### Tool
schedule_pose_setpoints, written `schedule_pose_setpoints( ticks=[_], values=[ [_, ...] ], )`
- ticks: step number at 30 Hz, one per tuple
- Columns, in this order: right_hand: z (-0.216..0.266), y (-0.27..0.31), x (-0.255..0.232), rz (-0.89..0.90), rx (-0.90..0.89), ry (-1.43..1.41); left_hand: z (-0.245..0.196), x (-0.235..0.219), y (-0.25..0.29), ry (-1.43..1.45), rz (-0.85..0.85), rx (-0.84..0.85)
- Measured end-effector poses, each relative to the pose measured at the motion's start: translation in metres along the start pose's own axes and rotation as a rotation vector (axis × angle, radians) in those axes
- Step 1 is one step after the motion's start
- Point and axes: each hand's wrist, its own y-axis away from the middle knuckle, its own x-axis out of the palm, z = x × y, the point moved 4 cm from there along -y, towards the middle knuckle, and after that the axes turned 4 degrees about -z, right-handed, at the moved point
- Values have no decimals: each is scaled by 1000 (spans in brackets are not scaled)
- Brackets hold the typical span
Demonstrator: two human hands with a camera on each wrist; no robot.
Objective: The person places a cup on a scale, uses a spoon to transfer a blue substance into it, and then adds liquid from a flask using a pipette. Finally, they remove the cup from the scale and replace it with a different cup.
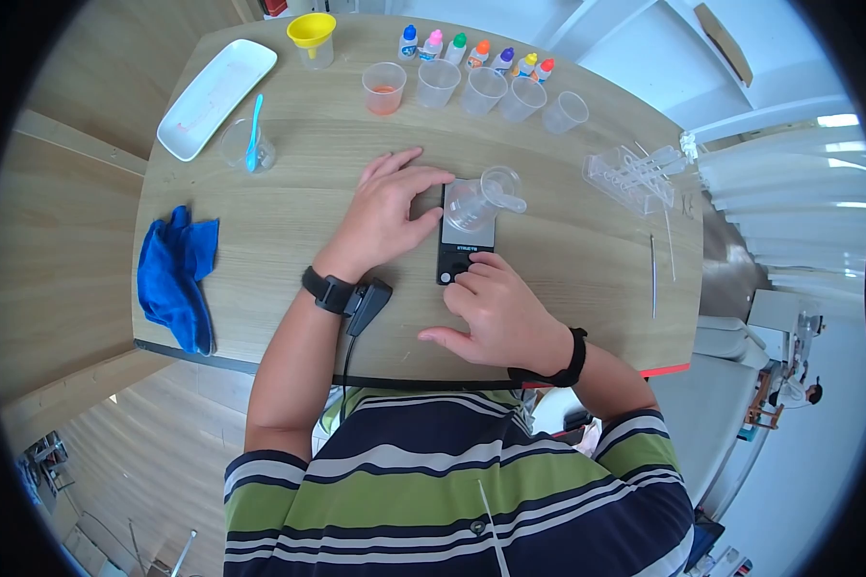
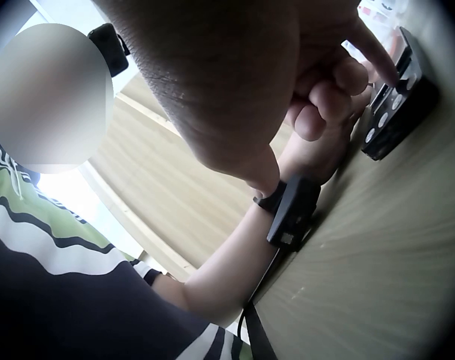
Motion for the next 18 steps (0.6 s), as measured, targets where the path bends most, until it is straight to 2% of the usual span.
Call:
schedule_pose_setpoints(
  ticks=[10, 18],
  values=[
    [2, -2, 2, -37, -1, -15, 0, 1, 0, -3, -5, 6],
    [1, -2, 2, -1, 20, -5, 0, 1, 0, 1, 1, 1]
  ],
)
